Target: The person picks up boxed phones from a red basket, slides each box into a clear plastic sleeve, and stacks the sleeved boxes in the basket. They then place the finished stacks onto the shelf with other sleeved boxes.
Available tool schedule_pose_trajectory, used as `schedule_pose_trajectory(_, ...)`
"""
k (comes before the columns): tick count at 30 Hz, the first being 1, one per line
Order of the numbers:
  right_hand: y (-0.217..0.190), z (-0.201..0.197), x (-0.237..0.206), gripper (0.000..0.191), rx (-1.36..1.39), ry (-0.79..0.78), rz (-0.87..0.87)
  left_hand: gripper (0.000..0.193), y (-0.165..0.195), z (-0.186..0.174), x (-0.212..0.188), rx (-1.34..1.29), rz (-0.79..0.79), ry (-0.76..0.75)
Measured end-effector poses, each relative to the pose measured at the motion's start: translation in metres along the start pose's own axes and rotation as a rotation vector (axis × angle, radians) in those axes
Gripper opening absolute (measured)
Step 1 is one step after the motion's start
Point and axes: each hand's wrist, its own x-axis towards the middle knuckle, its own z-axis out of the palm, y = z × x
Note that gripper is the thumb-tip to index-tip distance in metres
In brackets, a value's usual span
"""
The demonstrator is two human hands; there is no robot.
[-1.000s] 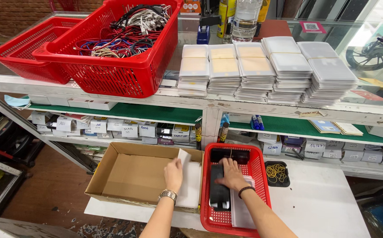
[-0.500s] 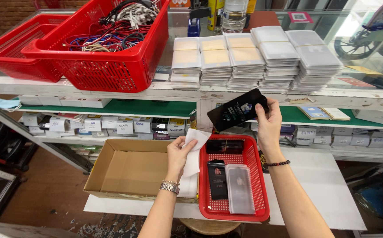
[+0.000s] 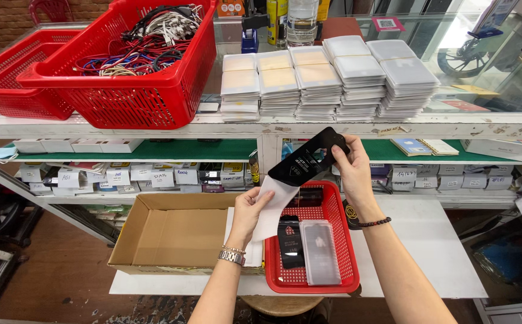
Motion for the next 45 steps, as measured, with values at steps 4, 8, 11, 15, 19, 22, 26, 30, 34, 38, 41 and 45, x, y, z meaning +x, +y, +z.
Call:
schedule_pose_trajectory(4,-0.008,-0.004,0.005,0.025,-0.004,-0.101,0.033,0.025,-0.005,-0.002,0.001,-0.065,-0.041,-0.111)
schedule_pose_trajectory(8,-0.017,0.007,0.005,0.032,-0.210,-0.293,-0.012,0.025,-0.009,0.002,0.004,-0.074,-0.092,-0.146)
schedule_pose_trajectory(11,-0.018,0.022,-0.008,0.033,-0.432,-0.437,0.059,0.025,-0.012,0.009,0.008,-0.102,-0.133,-0.117)
schedule_pose_trajectory(15,-0.001,0.035,-0.036,0.035,-0.689,-0.561,0.102,0.026,-0.022,0.023,0.010,-0.103,-0.149,-0.054)
schedule_pose_trajectory(19,0.032,0.014,-0.041,0.035,-0.755,-0.621,0.319,0.034,-0.043,0.028,0.007,-0.010,-0.218,0.029)
schedule_pose_trajectory(22,0.060,-0.019,-0.040,0.035,-0.764,-0.619,0.444,0.041,-0.047,-0.004,0.011,0.419,-0.091,0.313)
schedule_pose_trajectory(26,0.102,-0.033,-0.070,0.045,-1.137,-0.791,0.676,0.058,-0.053,-0.058,0.002,0.830,-0.278,0.623)
schedule_pose_trajectory(30,0.133,-0.013,-0.103,0.054,-1.604,-0.734,0.176,0.074,-0.061,-0.077,-0.005,0.893,-0.308,0.592)
schedule_pose_trajectory(34,0.141,0.027,-0.103,0.084,-1.478,-0.742,0.135,0.071,-0.068,-0.070,-0.008,0.929,-0.287,0.627)
schedule_pose_trajectory(38,0.131,0.054,-0.103,0.114,-1.548,-0.855,0.364,0.057,-0.063,-0.063,-0.012,0.963,-0.300,0.644)
schedule_pose_trajectory(41,0.120,0.059,-0.096,0.119,-1.512,-0.836,0.451,0.042,-0.062,-0.065,-0.010,0.921,-0.381,0.516)
schedule_pose_trajectory(45,0.121,0.051,-0.084,0.093,-1.438,-0.853,0.464,0.032,-0.069,-0.072,-0.004,0.504,-0.179,0.470)
